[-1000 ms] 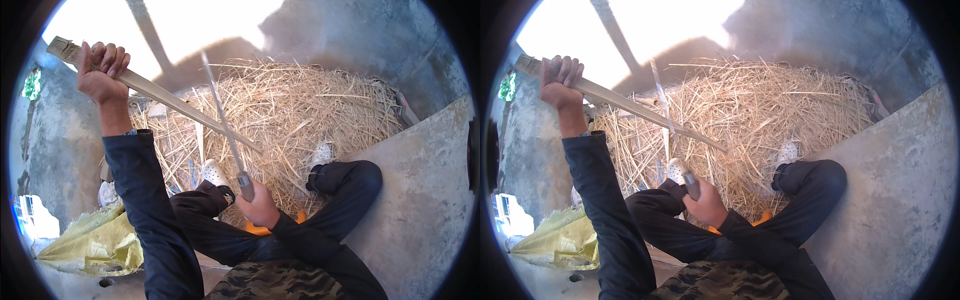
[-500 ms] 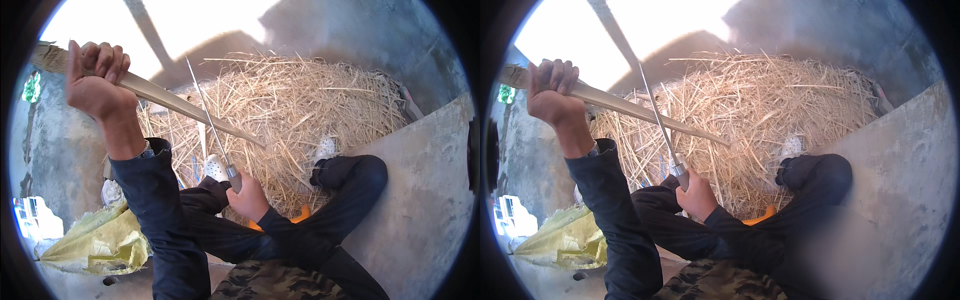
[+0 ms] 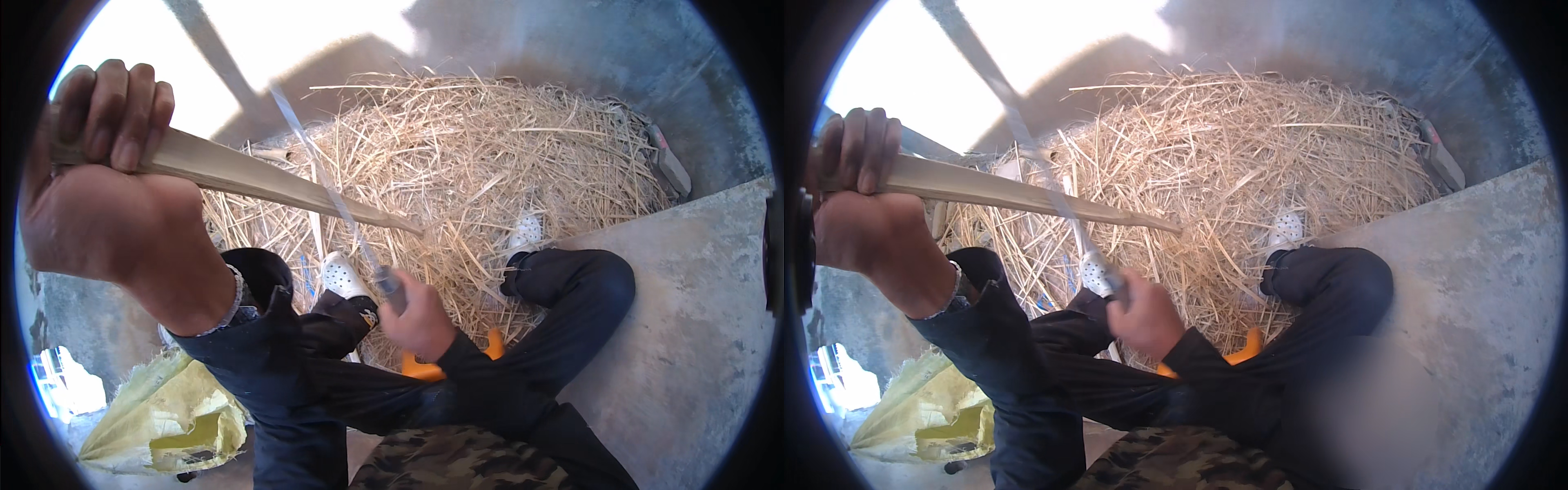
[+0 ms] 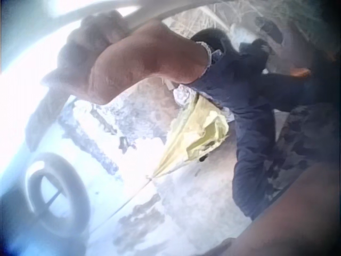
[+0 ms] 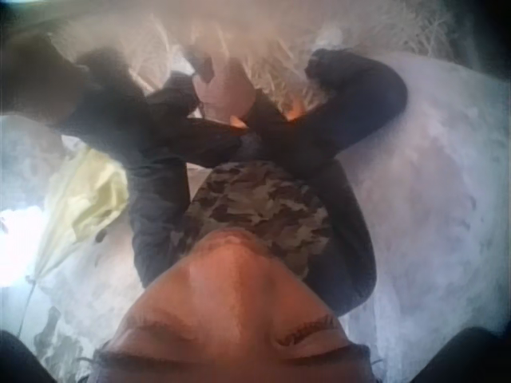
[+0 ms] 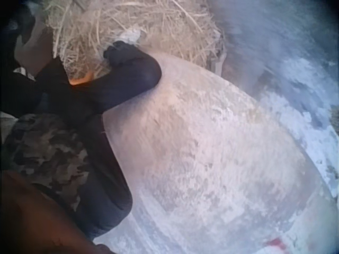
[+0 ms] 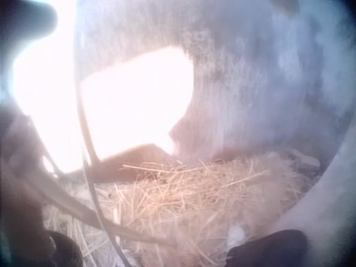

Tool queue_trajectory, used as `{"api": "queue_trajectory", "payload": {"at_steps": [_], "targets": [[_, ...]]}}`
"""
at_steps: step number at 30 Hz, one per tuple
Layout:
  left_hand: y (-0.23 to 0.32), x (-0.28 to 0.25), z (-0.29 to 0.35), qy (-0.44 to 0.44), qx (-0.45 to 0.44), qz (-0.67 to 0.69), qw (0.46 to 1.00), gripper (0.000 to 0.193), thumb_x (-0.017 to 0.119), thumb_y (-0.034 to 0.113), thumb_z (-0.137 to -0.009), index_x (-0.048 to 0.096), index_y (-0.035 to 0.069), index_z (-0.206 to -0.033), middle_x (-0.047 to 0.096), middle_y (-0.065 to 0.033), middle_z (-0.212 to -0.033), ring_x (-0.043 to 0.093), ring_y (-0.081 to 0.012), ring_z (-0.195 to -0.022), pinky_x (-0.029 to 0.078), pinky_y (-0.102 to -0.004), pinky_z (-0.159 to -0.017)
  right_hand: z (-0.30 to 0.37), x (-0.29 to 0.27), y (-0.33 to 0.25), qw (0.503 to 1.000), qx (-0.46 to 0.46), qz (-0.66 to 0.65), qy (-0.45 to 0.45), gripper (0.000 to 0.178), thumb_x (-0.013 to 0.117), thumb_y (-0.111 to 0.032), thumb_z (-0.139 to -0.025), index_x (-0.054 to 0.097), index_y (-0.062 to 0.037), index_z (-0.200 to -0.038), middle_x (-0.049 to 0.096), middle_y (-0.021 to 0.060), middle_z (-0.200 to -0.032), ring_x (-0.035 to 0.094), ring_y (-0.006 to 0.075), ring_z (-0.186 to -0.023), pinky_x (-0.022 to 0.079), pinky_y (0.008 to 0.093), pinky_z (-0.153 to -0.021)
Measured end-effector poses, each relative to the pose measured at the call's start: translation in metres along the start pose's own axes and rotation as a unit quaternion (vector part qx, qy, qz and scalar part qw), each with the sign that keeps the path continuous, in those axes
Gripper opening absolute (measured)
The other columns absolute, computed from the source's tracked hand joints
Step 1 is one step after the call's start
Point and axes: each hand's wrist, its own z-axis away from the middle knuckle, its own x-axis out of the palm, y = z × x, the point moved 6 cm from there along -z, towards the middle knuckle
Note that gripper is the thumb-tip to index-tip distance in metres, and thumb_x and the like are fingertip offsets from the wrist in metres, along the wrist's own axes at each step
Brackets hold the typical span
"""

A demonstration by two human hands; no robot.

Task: The person sits on a straw-covered floor and uses a blue utility knife to shave the surface of a long bamboo pole. They hold the pole with their left hand and scrape along its length with the knife in their right hand, creating wood shavings.

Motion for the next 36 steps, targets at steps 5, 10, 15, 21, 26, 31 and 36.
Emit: {"api": "queue_trajectory", "payload": {"at_steps": [5, 10, 15, 21, 26, 31, 36], "targets": [[-0.004, -0.008, 0.004, 0.0, -0.011, 0.0, 1.0, 0.029, 0.047, 0.021, -0.093, 0.041, 0.009, -0.068, 0.035, 0.0008, -0.056, 0.032, -0.0086, -0.045, 0.027, -0.0229, -0.048, -0.009, -0.006, -0.015, 0.983, 0.133, -0.021, -0.123, 0.027, 0.059, -0.011, -0.075, 0.056, 0.0036, -0.097, 0.061, 0.0271, -0.073, 0.062, 0.0461, -0.07, 0.049, 0.047, -0.064], [-0.001, -0.009, 0.002, -0.023, -0.014, 0.002, 1.0, 0.03, 0.047, 0.024, -0.094, 0.042, 0.009, -0.069, 0.034, 0.0011, -0.055, 0.032, -0.0082, -0.044, 0.027, -0.023, -0.048, -0.018, -0.01, -0.084, 0.987, 0.011, -0.089, -0.135, 0.024, 0.061, -0.01, -0.076, 0.056, 0.0019, -0.096, 0.06, 0.0287, -0.076, 0.06, 0.047, -0.074, 0.049, 0.046, -0.065], [0.0, -0.008, 0.001, 0.079, 0.019, -0.034, 0.996, 0.033, 0.054, 0.026, -0.094, 0.042, 0.009, -0.068, 0.03, 0.0017, -0.052, 0.03, -0.0079, -0.043, 0.026, -0.0229, -0.047, -0.007, 0.008, 0.04, 0.995, 0.076, -0.015, -0.066, 0.026, 0.061, -0.012, -0.076, 0.06, 0.0016, -0.097, 0.061, 0.027, -0.076, 0.061, 0.0456, -0.076, 0.05, 0.0429, -0.066], [-0.001, -0.02, 0.006, 0.072, 0.001, 0.002, 0.997, 0.035, 0.056, 0.027, -0.093, 0.041, 0.01, -0.066, 0.031, 0.0013, -0.052, 0.027, -0.0081, -0.043, 0.022, -0.0236, -0.046, 0.006, 0.003, 0.001, 0.992, 0.083, 0.009, -0.093, 0.04, 0.065, -0.023, -0.076, 0.061, 0.0028, -0.107, 0.064, 0.0264, -0.084, 0.063, 0.0439, -0.081, 0.05, 0.045, -0.069], [0.007, -0.016, 0.011, 0.146, 0.035, -0.092, 0.984, 0.038, 0.051, 0.03, -0.096, 0.039, 0.012, -0.065, 0.028, 0.0027, -0.051, 0.025, -0.0073, -0.042, 0.021, -0.0241, -0.044, 0.032, -0.002, 0.084, 0.989, 0.118, 0.044, -0.08, 0.032, 0.061, -0.013, -0.074, 0.06, 0.0028, -0.102, 0.063, 0.0266, -0.078, 0.063, 0.0443, -0.077, 0.05, 0.0429, -0.068], [0.003, -0.034, 0.011, 0.172, 0.034, -0.076, 0.982, 0.037, 0.05, 0.03, -0.097, 0.037, 0.013, -0.067, 0.028, 0.0027, -0.051, 0.026, -0.0072, -0.042, 0.021, -0.0238, -0.044, 0.039, -0.013, 0.019, 0.975, 0.182, -0.011, -0.125, 0.032, 0.061, -0.013, -0.075, 0.06, 0.0007, -0.104, 0.062, 0.0258, -0.074, 0.063, 0.0422, -0.072, 0.049, 0.0436, -0.063], [0.006, -0.021, 0.011, 0.152, 0.054, -0.09, 0.983, 0.037, 0.05, 0.029, -0.097, 0.038, 0.012, -0.066, 0.028, 0.0023, -0.051, 0.025, -0.0074, -0.042, 0.021, -0.0236, -0.045, 0.049, -0.014, 0.01, 0.89, 0.373, -0.127, -0.227, 0.036, 0.065, -0.02, -0.076, 0.062, 0.001, -0.104, 0.063, 0.0239, -0.081, 0.064, 0.0393, -0.078, 0.049, 0.0427, -0.066]]}}
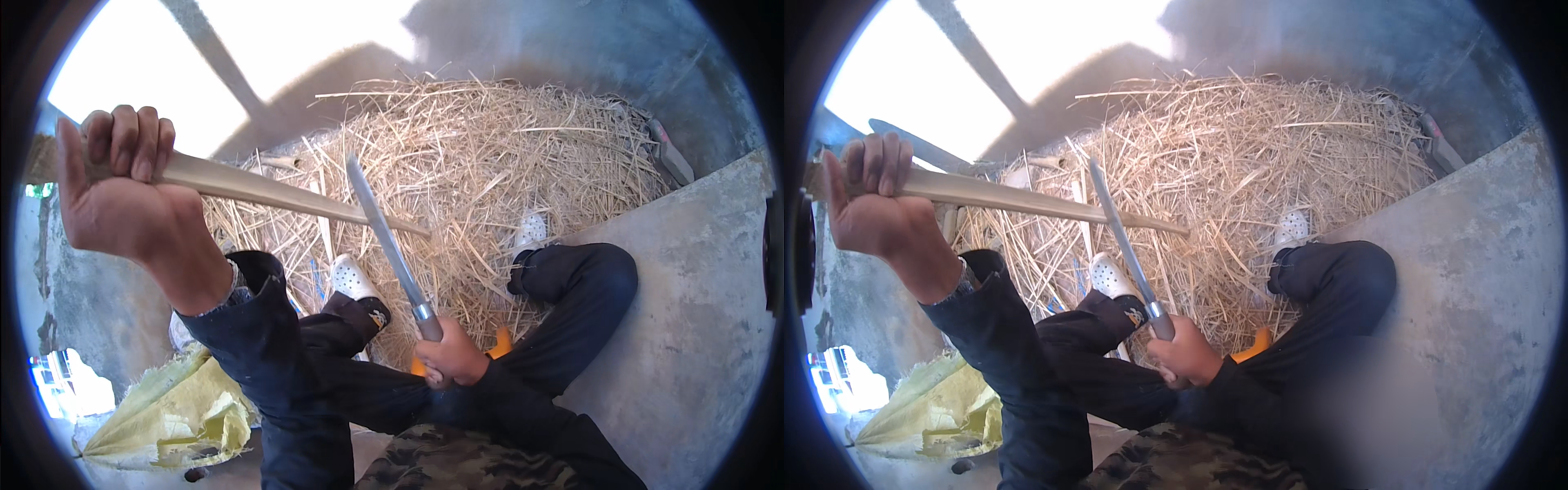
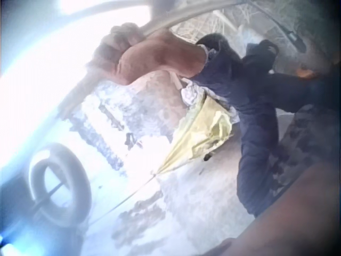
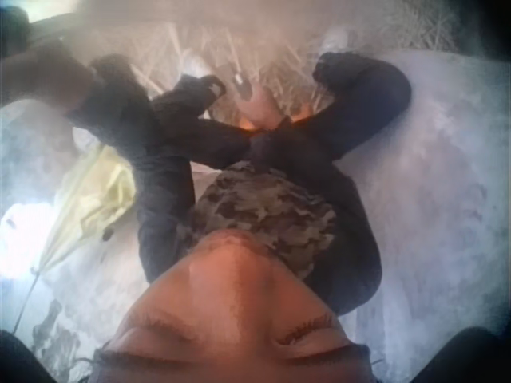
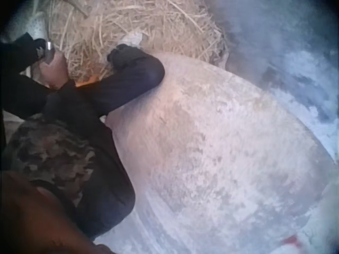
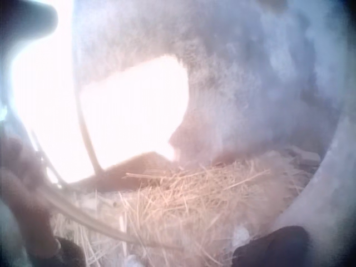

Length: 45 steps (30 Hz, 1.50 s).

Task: The person sits on a straw-covered floor and uses a blue utility knife to shave the surface of a long bamboo pole. They hold the pole with their left hand and scrape along its length with the knife in their right hand, creating wood shavings.

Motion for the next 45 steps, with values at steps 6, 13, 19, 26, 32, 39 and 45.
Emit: {"api": "queue_trajectory", "payload": {"at_steps": [6, 13, 19, 26, 32, 39, 45], "targets": [[-0.003, 0.002, -0.002, -0.031, -0.016, 0.018, 0.999, 0.037, 0.05, 0.029, -0.096, 0.04, 0.01, -0.066, 0.029, 0.0016, -0.052, 0.025, -0.0076, -0.043, 0.022, -0.0233, -0.046, 0.039, 0.003, -0.077, 0.942, -0.307, 0.117, 0.069, 0.026, 0.061, -0.007, -0.075, 0.056, 0.0004, -0.1, 0.06, 0.0252, -0.069, 0.062, 0.0408, -0.064, 0.049, 0.0423, -0.059], [-0.001, -0.008, -0.002, -0.01, -0.003, 0.005, 1.0, 0.038, 0.05, 0.031, -0.097, 0.038, 0.012, -0.067, 0.029, 0.0018, -0.052, 0.026, -0.0075, -0.043, 0.022, -0.0235, -0.046, -0.039, -0.01, 0.01, 0.95, -0.24, 0.114, 0.167, 0.03, 0.063, -0.015, -0.077, 0.059, -0.0011, -0.103, 0.063, 0.0232, -0.073, 0.063, 0.0419, -0.071, 0.049, 0.0452, -0.063], [-0.004, -0.015, -0.002, 0.008, -0.019, 0.024, 0.999, 0.037, 0.05, 0.032, -0.097, 0.037, 0.012, -0.068, 0.029, 0.0024, -0.052, 0.025, -0.0078, -0.043, 0.02, -0.0236, -0.046, 0.032, 0.014, -0.055, 0.912, -0.364, 0.135, 0.131, 0.04, 0.067, -0.019, -0.075, 0.062, -0.0031, -0.112, 0.063, 0.0262, -0.084, 0.064, 0.0414, -0.076, 0.049, 0.0431, -0.064], [0.004, -0.006, 0.006, 0.054, -0.021, 0.002, 0.998, 0.039, 0.051, 0.027, -0.097, 0.036, 0.012, -0.065, 0.029, 0.0016, -0.056, 0.026, -0.0083, -0.047, 0.021, -0.0233, -0.046, -0.07, -0.028, 0.046, 0.92, -0.296, 0.181, 0.183, 0.045, 0.067, -0.017, -0.075, 0.059, -0.0002, -0.115, 0.066, 0.0217, -0.083, 0.064, 0.0397, -0.081, 0.051, 0.0415, -0.07], [-0.002, 0.004, 0.01, 0.025, -0.019, 0.02, 0.999, 0.038, 0.051, 0.03, -0.096, 0.037, 0.013, -0.066, 0.028, 0.0022, -0.053, 0.025, -0.0082, -0.045, 0.02, -0.0237, -0.045, 0.021, 0.012, -0.037, 0.917, -0.293, 0.177, 0.204, 0.041, 0.066, -0.018, -0.08, 0.06, -0.0009, -0.117, 0.067, 0.0221, -0.098, 0.065, 0.033, -0.092, 0.05, 0.0405, -0.082], [0.002, -0.011, 0.0, 0.064, -0.008, -0.009, 0.998, 0.04, 0.05, 0.03, -0.097, 0.034, 0.014, -0.064, 0.026, 0.003, -0.054, 0.024, -0.0075, -0.046, 0.018, -0.0232, -0.044, -0.067, -0.023, 0.038, 0.928, -0.273, 0.183, 0.173, 0.037, 0.067, -0.021, -0.081, 0.062, -0.0025, -0.113, 0.068, 0.0214, -0.095, 0.067, 0.0316, -0.087, 0.051, 0.0442, -0.074], [0.005, 0.003, 0.008, 0.076, -0.033, 0.004, 0.997, 0.04, 0.049, 0.026, -0.098, 0.033, 0.014, -0.063, 0.027, 0.0034, -0.056, 0.023, -0.0077, -0.048, 0.017, -0.0236, -0.045, 0.009, 0.012, -0.026, 0.917, -0.327, 0.121, 0.195, 0.031, 0.063, -0.015, -0.078, 0.065, -0.0033, -0.107, 0.066, 0.0246, -0.089, 0.064, 0.0416, -0.085, 0.051, 0.0446, -0.07]]}}
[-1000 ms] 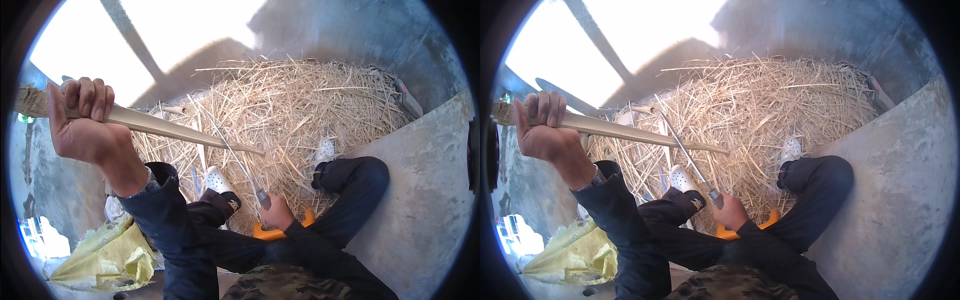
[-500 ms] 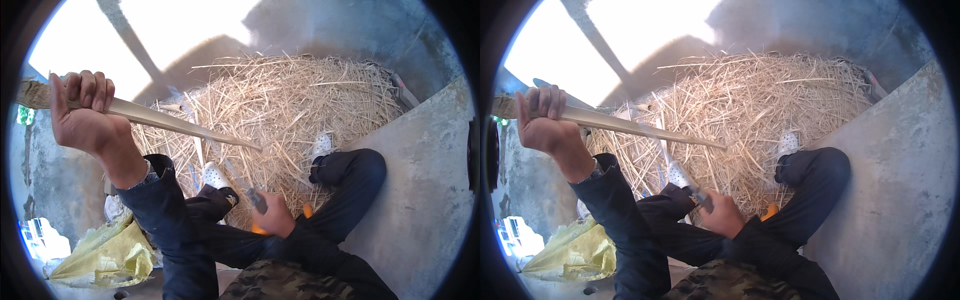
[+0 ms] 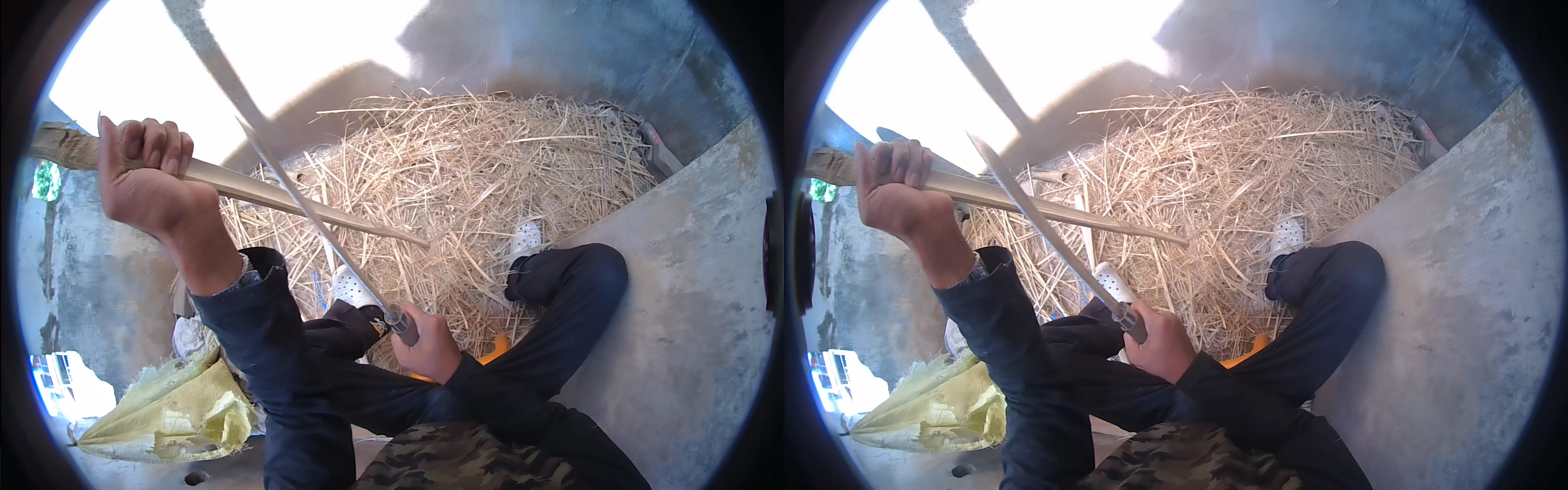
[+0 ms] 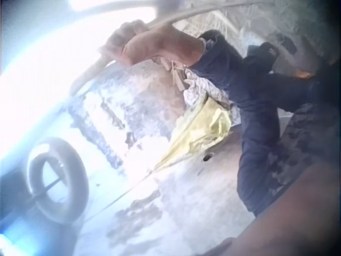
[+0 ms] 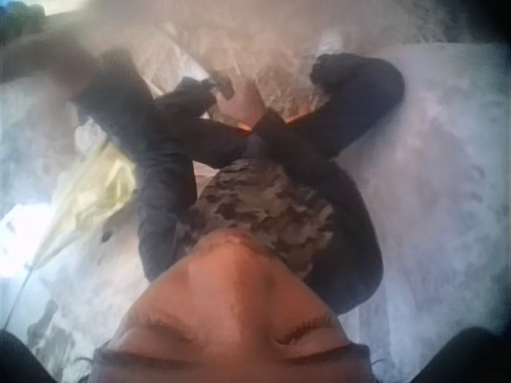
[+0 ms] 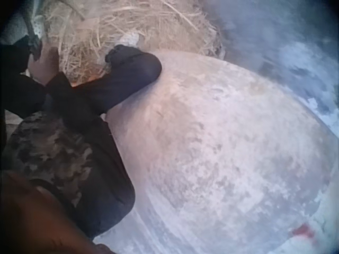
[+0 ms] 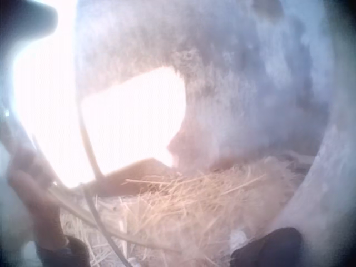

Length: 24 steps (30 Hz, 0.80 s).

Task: The person sits on a straw-covered floor and uses a blue utility knife to shave the surface of a long bamboo pole. They hold the pole with their left hand and scrape along its length with the knife in their right hand, creating wood shavings.

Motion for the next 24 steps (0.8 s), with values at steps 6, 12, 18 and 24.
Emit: {"api": "queue_trajectory", "payload": {"at_steps": [6, 12, 18, 24], "targets": [[-0.005, -0.027, -0.013, 0.088, 0.002, -0.052, 0.995, 0.041, 0.048, 0.026, -0.099, 0.031, 0.015, -0.063, 0.025, 0.004, -0.057, 0.022, -0.0077, -0.048, 0.017, -0.024, -0.045, -0.006, 0.009, 0.026, 0.999, 0.029, 0.019, -0.03, 0.031, 0.063, -0.022, -0.082, 0.065, -0.0041, -0.107, 0.064, 0.0264, -0.09, 0.064, 0.0423, -0.085, 0.05, 0.0459, -0.069], [-0.008, -0.027, -0.015, 0.073, -0.008, -0.031, 0.997, 0.041, 0.049, 0.028, -0.098, 0.031, 0.015, -0.063, 0.024, 0.0042, -0.057, 0.021, -0.0077, -0.049, 0.017, -0.0245, -0.046, -0.005, -0.004, -0.039, 1.0, 0.014, -0.001, -0.027, 0.031, 0.064, -0.022, -0.08, 0.064, -0.0035, -0.105, 0.064, 0.0272, -0.09, 0.063, 0.0441, -0.085, 0.05, 0.0466, -0.069], [-0.004, -0.021, -0.009, 0.075, 0.002, -0.033, 0.997, 0.042, 0.05, 0.028, -0.098, 0.031, 0.015, -0.063, 0.025, 0.0041, -0.056, 0.021, -0.0076, -0.048, 0.017, -0.0245, -0.045, -0.011, 0.008, 0.17, 0.986, 0.094, 0.139, -0.002, 0.04, 0.068, -0.031, -0.079, 0.063, 0.0, -0.104, 0.065, 0.028, -0.086, 0.066, 0.0413, -0.081, 0.05, 0.0471, -0.068], [-0.004, -0.003, -0.005, 0.036, 0.02, -0.032, 0.999, 0.041, 0.05, 0.027, -0.098, 0.032, 0.014, -0.063, 0.026, 0.0027, -0.055, 0.023, -0.0083, -0.047, 0.018, -0.0243, -0.045, -0.012, 0.012, 0.021, 0.999, 0.019, 0.027, -0.019, 0.042, 0.067, -0.034, -0.08, 0.064, 0.0014, -0.102, 0.064, 0.029, -0.084, 0.066, 0.0415, -0.077, 0.05, 0.0455, -0.065]]}}
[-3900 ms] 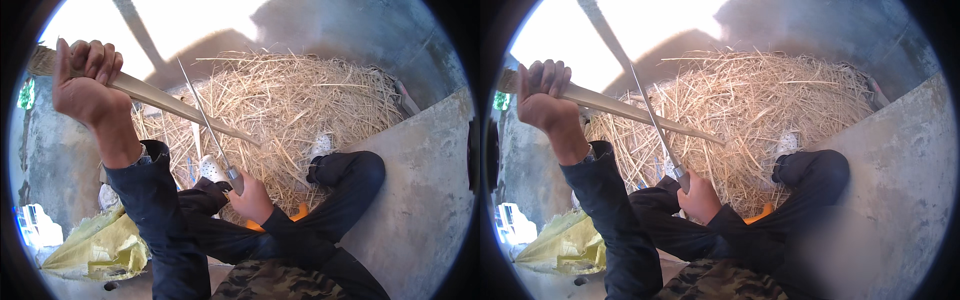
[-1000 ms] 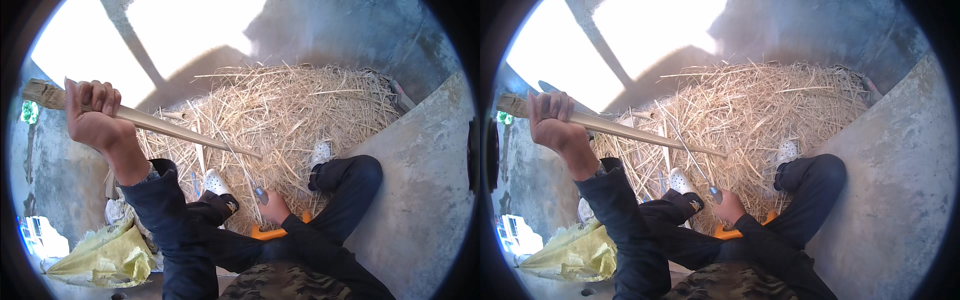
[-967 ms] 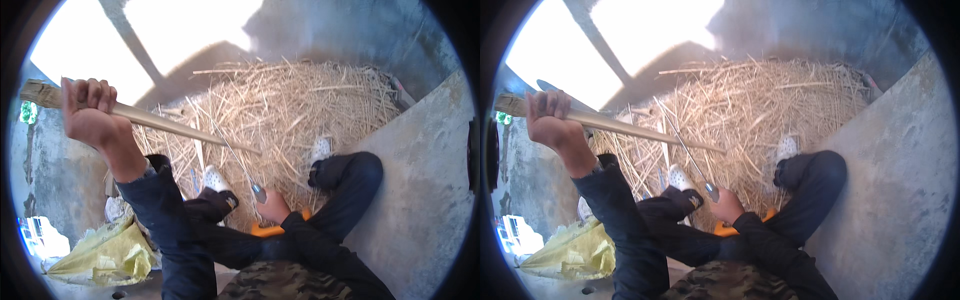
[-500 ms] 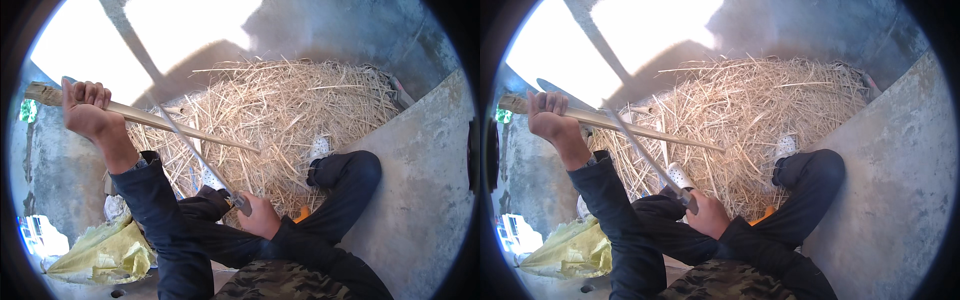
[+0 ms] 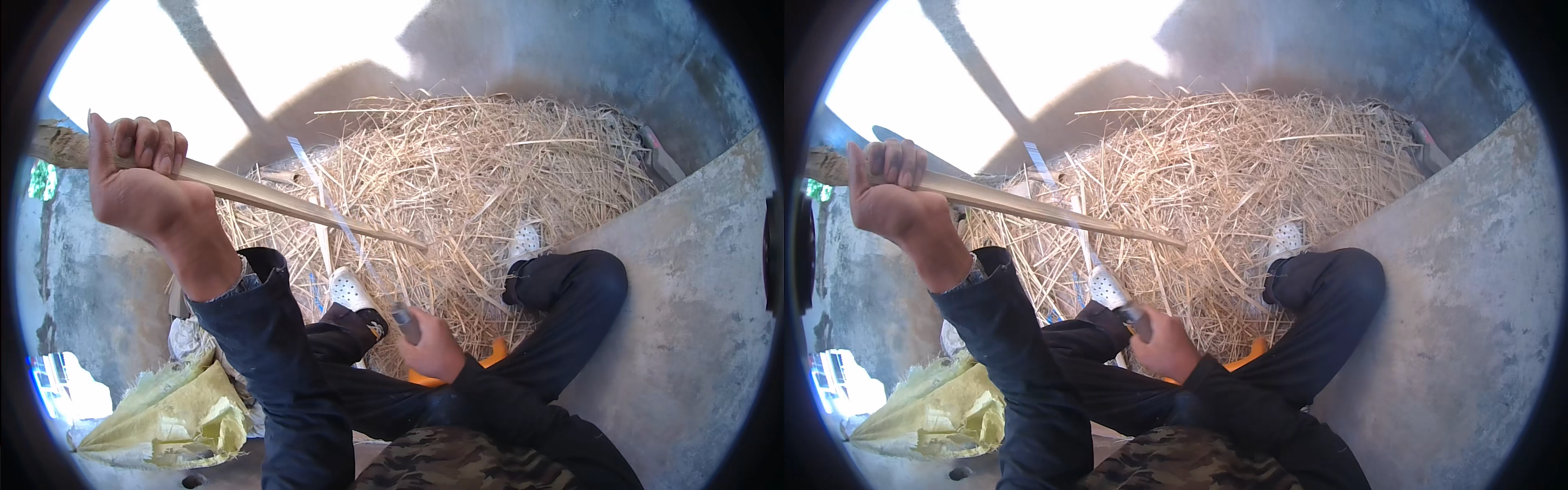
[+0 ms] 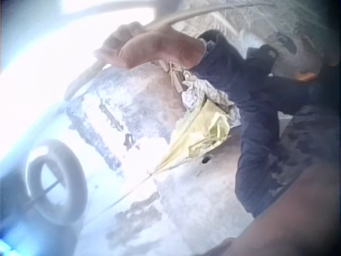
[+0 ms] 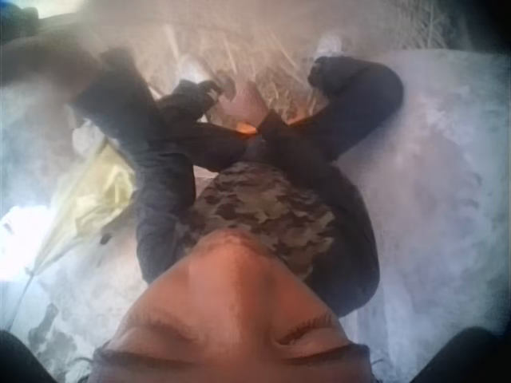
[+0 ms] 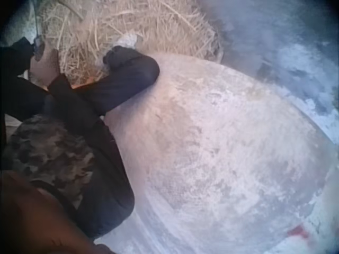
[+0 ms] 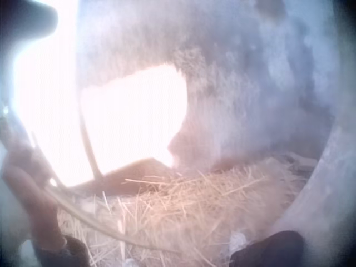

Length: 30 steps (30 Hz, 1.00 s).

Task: The person sits on a straw-covered floor and uses a blue utility knife to shave the surface of a long bamboo pole. They hold the pole with their left hand and scrape along its length with the knife in their right hand, creating wood shavings.

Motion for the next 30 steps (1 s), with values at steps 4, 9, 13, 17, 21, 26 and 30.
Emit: {"api": "queue_trajectory", "payload": {"at_steps": [4, 9, 13, 17, 21, 26, 30], "targets": [[-0.001, -0.006, -0.002, -0.042, -0.008, 0.015, 0.999, 0.039, 0.052, 0.03, -0.096, 0.036, 0.013, -0.065, 0.028, 0.0024, -0.053, 0.025, -0.0084, -0.045, 0.021, -0.0245, -0.046, -0.017, 0.019, 0.044, 0.998, 0.055, 0.025, 0.011, 0.041, 0.065, -0.033, -0.082, 0.063, 0.0024, -0.102, 0.064, 0.0289, -0.083, 0.067, 0.0396, -0.078, 0.05, 0.0442, -0.065], [0.007, -0.02, -0.004, -0.046, 0.009, 0.026, 0.999, 0.037, 0.053, 0.029, -0.095, 0.038, 0.012, -0.066, 0.03, 0.0012, -0.053, 0.028, -0.0092, -0.044, 0.023, -0.0237, -0.047, -0.015, 0.001, 0.019, 0.998, 0.05, -0.034, -0.033, 0.038, 0.066, -0.025, -0.08, 0.063, 0.0018, -0.106, 0.065, 0.0272, -0.086, 0.065, 0.0408, -0.088, 0.05, 0.0442, -0.072], [0.007, -0.004, 0.0, -0.081, -0.005, 0.023, 0.996, 0.037, 0.055, 0.029, -0.094, 0.038, 0.012, -0.066, 0.03, 0.0012, -0.053, 0.028, -0.0093, -0.044, 0.024, -0.0235, -0.047, -0.011, 0.021, 0.04, 0.999, -0.022, -0.015, 0.022, 0.042, 0.067, -0.025, -0.079, 0.061, -0.0013, -0.114, 0.066, 0.0262, -0.092, 0.065, 0.0404, -0.09, 0.051, 0.0439, -0.076], [0.004, -0.013, -0.011, -0.042, 0.019, 0.006, 0.999, 0.037, 0.056, 0.029, -0.094, 0.038, 0.012, -0.066, 0.03, 0.0014, -0.053, 0.028, -0.0091, -0.045, 0.023, -0.0236, -0.046, -0.044, 0.034, 0.121, 0.994, 0.073, 0.065, -0.04, 0.046, 0.066, -0.023, -0.078, 0.059, -0.0038, -0.118, 0.066, 0.0255, -0.094, 0.066, 0.0389, -0.089, 0.051, 0.0438, -0.075], [0.002, -0.017, -0.012, -0.058, 0.003, 0.012, 0.998, 0.038, 0.056, 0.029, -0.094, 0.038, 0.012, -0.065, 0.03, 0.0016, -0.053, 0.028, -0.0092, -0.045, 0.023, -0.0244, -0.047, -0.01, 0.002, 0.0, 0.995, -0.061, 0.034, -0.064, 0.051, 0.067, -0.038, -0.082, 0.06, -0.0029, -0.118, 0.065, 0.0281, -0.089, 0.068, 0.0354, -0.085, 0.051, 0.0428, -0.07], [0.0, -0.018, -0.01, -0.028, 0.009, 0.006, 1.0, 0.037, 0.056, 0.028, -0.093, 0.038, 0.011, -0.065, 0.03, 0.0012, -0.054, 0.028, -0.0097, -0.045, 0.024, -0.0248, -0.047, -0.035, 0.027, 0.086, 0.984, 0.15, 0.077, -0.054, 0.039, 0.065, -0.033, -0.083, 0.065, -0.0033, -0.109, 0.065, 0.0275, -0.091, 0.067, 0.0375, -0.089, 0.051, 0.0425, -0.072], [0.001, -0.035, -0.021, -0.01, -0.004, 0.003, 1.0, 0.036, 0.053, 0.025, -0.093, 0.035, 0.011, -0.066, 0.027, 0.0001, -0.056, 0.027, -0.0106, -0.047, 0.023, -0.0254, -0.047, -0.015, 0.009, 0.013, 1.0, -0.017, 0.004, 0.012, 0.033, 0.065, -0.029, -0.081, 0.066, -0.0049, -0.103, 0.064, 0.0276, -0.089, 0.063, 0.0438, -0.087, 0.051, 0.0459, -0.07]]}}
